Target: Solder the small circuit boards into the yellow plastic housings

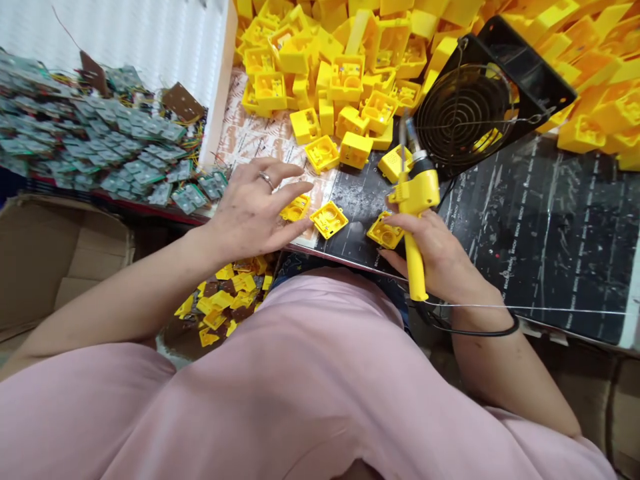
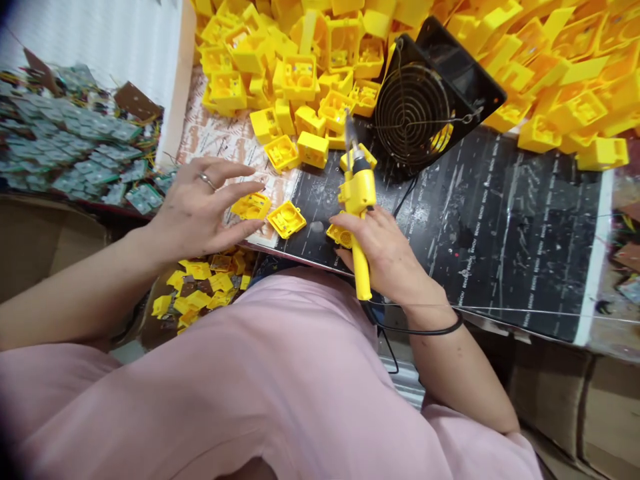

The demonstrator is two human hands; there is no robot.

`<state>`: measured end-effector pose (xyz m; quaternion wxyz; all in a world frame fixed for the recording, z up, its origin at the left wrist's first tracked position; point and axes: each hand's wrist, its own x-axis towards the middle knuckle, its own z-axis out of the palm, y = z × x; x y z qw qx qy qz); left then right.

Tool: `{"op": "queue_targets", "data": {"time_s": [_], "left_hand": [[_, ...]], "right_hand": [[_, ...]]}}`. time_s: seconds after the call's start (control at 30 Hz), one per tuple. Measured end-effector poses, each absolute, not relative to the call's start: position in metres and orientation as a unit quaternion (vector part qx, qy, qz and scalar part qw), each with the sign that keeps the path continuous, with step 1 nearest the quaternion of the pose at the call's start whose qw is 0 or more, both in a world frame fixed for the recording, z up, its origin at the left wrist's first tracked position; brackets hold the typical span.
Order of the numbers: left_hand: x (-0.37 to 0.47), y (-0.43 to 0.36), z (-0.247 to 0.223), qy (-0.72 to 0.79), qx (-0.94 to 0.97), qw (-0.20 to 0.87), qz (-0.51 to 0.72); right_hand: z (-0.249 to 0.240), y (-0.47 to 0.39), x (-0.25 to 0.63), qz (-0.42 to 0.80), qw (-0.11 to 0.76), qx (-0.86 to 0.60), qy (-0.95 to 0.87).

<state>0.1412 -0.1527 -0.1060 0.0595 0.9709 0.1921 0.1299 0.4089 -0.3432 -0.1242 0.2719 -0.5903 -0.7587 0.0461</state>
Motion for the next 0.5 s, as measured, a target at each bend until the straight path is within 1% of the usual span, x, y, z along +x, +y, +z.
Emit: {"op": "queue_targets", "data": {"time_s": [0.1, 0.17, 0.27, 0.4, 0.43, 0.5], "left_hand": [[0.161, -0.165, -0.110, 0.190, 0.975, 0.054, 0.099], [0.176, -0.171, -0.111, 0.178, 0.981, 0.055, 0.052], [0.185, -0.165, -0.108, 0.133, 0.988, 0.080, 0.013], [0.166, -0.133, -0.093, 0.066, 0.984, 0.163, -0.024], [0.157, -0.124, -0.088, 0.063, 0.982, 0.174, -0.044], [0.142, -0.111, -0.081, 0.070, 0.977, 0.173, -0.100]], "right_hand": [[-0.131, -0.341, 0.401, -0.071, 0.241, -0.662, -0.706], [-0.138, -0.337, 0.396, -0.108, 0.222, -0.690, -0.681], [-0.144, -0.334, 0.394, -0.081, 0.245, -0.672, -0.695], [-0.138, -0.343, 0.400, 0.048, 0.301, -0.607, -0.734], [-0.136, -0.347, 0.402, 0.062, 0.309, -0.609, -0.728], [-0.135, -0.353, 0.405, 0.036, 0.304, -0.637, -0.708]]}}
